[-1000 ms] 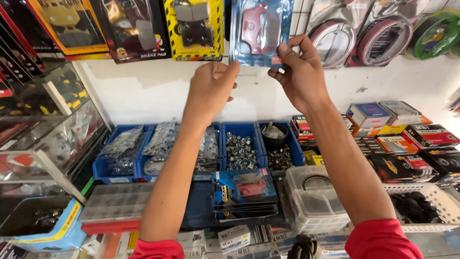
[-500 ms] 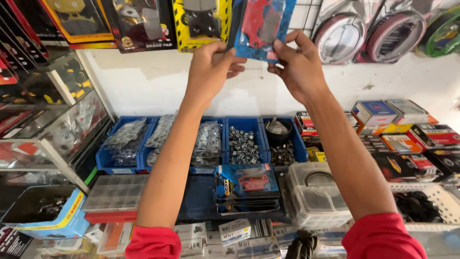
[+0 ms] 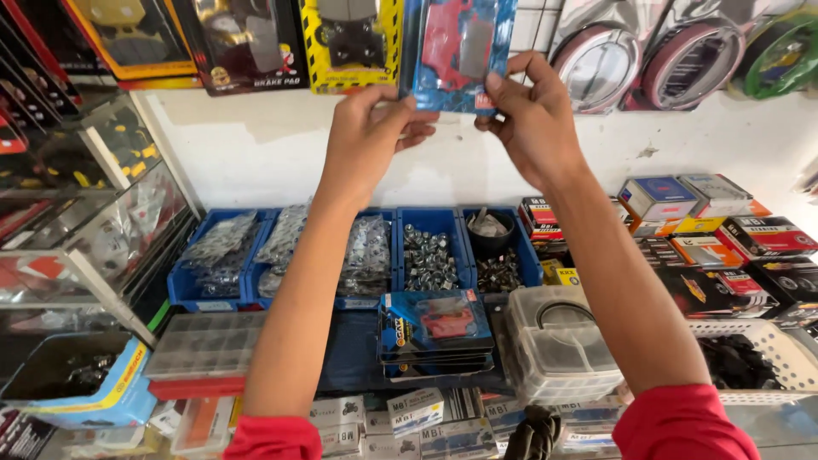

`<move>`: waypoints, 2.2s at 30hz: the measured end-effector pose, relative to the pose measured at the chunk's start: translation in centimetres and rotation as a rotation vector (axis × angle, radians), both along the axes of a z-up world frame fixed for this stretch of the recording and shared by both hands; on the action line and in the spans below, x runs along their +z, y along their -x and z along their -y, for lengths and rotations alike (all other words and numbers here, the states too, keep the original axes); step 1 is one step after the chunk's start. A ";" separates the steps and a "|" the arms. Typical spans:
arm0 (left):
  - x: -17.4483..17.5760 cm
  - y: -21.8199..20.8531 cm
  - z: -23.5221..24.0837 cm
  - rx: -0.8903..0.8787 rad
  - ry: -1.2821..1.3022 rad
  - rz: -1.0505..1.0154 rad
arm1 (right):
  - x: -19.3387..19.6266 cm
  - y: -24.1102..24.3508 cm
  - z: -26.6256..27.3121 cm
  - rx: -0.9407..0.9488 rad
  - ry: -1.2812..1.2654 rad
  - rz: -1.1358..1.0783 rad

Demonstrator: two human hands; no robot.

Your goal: The person picks packaged brake pads from a glass counter, wipes the packaging with a dark cloth, and hangs them on a wall grid. The person repeats this process for multiple packages, stacking some on the counter before hanging them.

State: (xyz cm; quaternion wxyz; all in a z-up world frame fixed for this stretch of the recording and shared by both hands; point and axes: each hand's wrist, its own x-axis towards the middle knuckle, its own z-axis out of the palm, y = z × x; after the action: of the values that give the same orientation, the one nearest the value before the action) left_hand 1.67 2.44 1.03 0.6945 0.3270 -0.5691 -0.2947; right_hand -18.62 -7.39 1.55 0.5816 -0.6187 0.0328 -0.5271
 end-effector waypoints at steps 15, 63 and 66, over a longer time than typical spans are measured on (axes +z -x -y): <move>0.2 2.3 -5.3 -0.101 0.041 0.050 | -0.6 2.0 -5.3 0.007 -0.009 0.089; -18.0 1.0 -12.5 0.539 -0.922 0.879 | -3.5 -2.0 2.6 -0.337 0.021 -0.653; -18.4 1.1 -12.8 0.569 -0.778 0.834 | -2.8 -3.1 8.0 -0.350 0.010 -0.329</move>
State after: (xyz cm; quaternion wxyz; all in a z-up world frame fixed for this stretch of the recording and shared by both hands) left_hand 0.53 15.24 -17.40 0.2962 0.7809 -0.5340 -0.1316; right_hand -15.50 -15.36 -1.28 0.4652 -0.6838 0.2312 -0.5123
